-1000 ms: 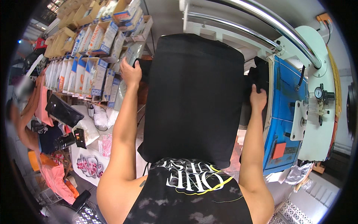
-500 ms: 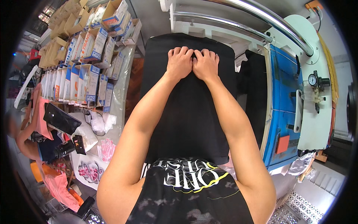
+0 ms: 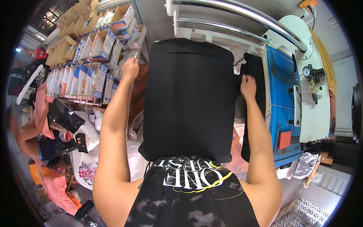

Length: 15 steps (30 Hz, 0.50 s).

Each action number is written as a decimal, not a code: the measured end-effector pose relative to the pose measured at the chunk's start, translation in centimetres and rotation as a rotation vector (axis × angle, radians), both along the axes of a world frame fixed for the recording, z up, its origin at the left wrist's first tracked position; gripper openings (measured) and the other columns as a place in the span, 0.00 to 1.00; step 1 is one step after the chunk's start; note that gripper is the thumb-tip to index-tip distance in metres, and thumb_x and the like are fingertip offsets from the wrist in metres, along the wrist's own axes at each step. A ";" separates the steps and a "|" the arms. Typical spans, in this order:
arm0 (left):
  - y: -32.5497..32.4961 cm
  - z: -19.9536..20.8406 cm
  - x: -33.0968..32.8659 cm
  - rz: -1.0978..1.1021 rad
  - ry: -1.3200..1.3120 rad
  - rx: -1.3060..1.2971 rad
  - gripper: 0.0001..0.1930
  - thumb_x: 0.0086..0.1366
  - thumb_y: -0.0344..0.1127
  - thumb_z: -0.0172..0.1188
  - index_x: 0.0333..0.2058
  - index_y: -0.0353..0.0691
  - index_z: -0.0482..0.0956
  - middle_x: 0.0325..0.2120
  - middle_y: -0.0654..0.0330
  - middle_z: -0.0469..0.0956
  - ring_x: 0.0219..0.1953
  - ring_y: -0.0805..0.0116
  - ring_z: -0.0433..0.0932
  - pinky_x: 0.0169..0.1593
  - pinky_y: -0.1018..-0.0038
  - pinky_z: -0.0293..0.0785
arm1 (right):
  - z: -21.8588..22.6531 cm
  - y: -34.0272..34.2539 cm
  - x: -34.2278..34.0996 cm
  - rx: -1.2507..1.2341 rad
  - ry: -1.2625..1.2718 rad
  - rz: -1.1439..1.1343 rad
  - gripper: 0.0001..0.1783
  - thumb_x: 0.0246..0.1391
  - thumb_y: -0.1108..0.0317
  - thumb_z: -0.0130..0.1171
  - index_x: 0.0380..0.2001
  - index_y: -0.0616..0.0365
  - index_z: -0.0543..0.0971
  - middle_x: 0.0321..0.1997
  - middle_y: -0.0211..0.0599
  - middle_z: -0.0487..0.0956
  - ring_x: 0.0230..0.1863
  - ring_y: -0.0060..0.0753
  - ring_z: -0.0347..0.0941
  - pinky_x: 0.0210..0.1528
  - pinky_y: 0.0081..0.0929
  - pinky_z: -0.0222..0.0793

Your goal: The person aligns a black t-shirt on a heat press machine and places a transfer sheet with a medical technology design onto the chest area. They smooth the transfer, close the press, and then remove the finished shirt. The person repeats this process for a second t-shirt, handling the garments and transfer materials by hand.

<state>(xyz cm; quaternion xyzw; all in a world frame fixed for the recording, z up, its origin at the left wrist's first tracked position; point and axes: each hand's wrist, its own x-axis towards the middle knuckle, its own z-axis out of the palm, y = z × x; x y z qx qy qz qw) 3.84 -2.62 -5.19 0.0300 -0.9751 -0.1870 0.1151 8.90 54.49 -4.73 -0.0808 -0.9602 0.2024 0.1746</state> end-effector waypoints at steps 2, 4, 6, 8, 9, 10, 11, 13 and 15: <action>-0.7 -2.5 5.7 0.001 -0.097 0.402 0.18 0.72 0.45 0.48 0.43 0.36 0.78 0.42 0.52 0.81 0.44 0.53 0.79 0.45 0.59 0.73 | -0.2 -0.8 7.5 -0.627 -0.395 -0.092 0.21 0.69 0.53 0.46 0.42 0.59 0.81 0.35 0.45 0.81 0.42 0.44 0.78 0.47 0.41 0.71; 1.6 -2.3 14.5 0.031 -0.464 0.988 0.21 0.73 0.49 0.47 0.48 0.37 0.77 0.44 0.57 0.81 0.45 0.62 0.80 0.47 0.65 0.74 | -3.9 -0.6 16.5 -0.916 -0.652 -0.158 0.29 0.70 0.46 0.42 0.55 0.61 0.76 0.52 0.43 0.79 0.55 0.38 0.74 0.58 0.35 0.68; 3.9 -0.3 22.4 0.202 -0.807 1.402 0.22 0.73 0.50 0.50 0.52 0.39 0.77 0.45 0.59 0.81 0.46 0.67 0.79 0.52 0.68 0.75 | -4.7 -1.6 24.0 -1.158 -0.689 -0.210 0.33 0.70 0.44 0.42 0.62 0.63 0.71 0.60 0.44 0.76 0.61 0.40 0.71 0.64 0.35 0.65; 3.6 -2.7 28.7 0.292 -0.823 1.708 0.21 0.71 0.50 0.55 0.50 0.38 0.78 0.46 0.58 0.81 0.48 0.69 0.79 0.55 0.71 0.74 | -3.9 -2.9 28.4 -1.427 -0.515 -0.224 0.31 0.70 0.48 0.45 0.65 0.60 0.68 0.61 0.44 0.76 0.61 0.40 0.71 0.64 0.36 0.65; 1.8 -4.7 30.0 0.207 -0.753 1.609 0.20 0.70 0.49 0.57 0.49 0.38 0.78 0.46 0.58 0.81 0.48 0.69 0.79 0.54 0.70 0.75 | -3.6 -3.0 29.3 -1.502 -0.505 -0.231 0.31 0.69 0.49 0.47 0.63 0.63 0.70 0.60 0.46 0.76 0.61 0.41 0.72 0.63 0.37 0.66; 0.3 -6.7 31.8 0.120 -0.717 1.517 0.20 0.69 0.47 0.59 0.49 0.37 0.78 0.45 0.58 0.81 0.47 0.69 0.80 0.53 0.70 0.75 | -2.8 -2.5 30.9 -1.568 -0.493 -0.275 0.30 0.68 0.51 0.49 0.61 0.66 0.71 0.60 0.48 0.76 0.60 0.41 0.72 0.63 0.37 0.66; -1.9 -8.3 33.1 0.031 -0.683 1.428 0.19 0.68 0.46 0.61 0.48 0.37 0.78 0.45 0.58 0.81 0.47 0.70 0.80 0.52 0.70 0.76 | -2.2 -2.0 31.8 -1.633 -0.478 -0.321 0.30 0.67 0.52 0.52 0.59 0.69 0.72 0.59 0.50 0.76 0.59 0.41 0.73 0.63 0.38 0.67; -4.0 -7.8 35.0 0.074 -0.750 1.471 0.15 0.64 0.40 0.65 0.44 0.37 0.79 0.39 0.61 0.83 0.39 0.70 0.83 0.45 0.73 0.79 | -1.0 -0.6 31.7 -1.679 -0.473 -0.200 0.28 0.67 0.62 0.52 0.65 0.65 0.66 0.64 0.44 0.71 0.63 0.37 0.68 0.67 0.33 0.61; -8.6 -8.5 36.5 0.074 -0.805 1.713 0.10 0.61 0.28 0.67 0.41 0.34 0.80 0.36 0.59 0.84 0.34 0.72 0.84 0.38 0.77 0.82 | -2.4 1.7 32.0 -1.707 -0.507 -0.071 0.26 0.67 0.67 0.52 0.65 0.64 0.67 0.60 0.37 0.75 0.59 0.30 0.71 0.63 0.29 0.65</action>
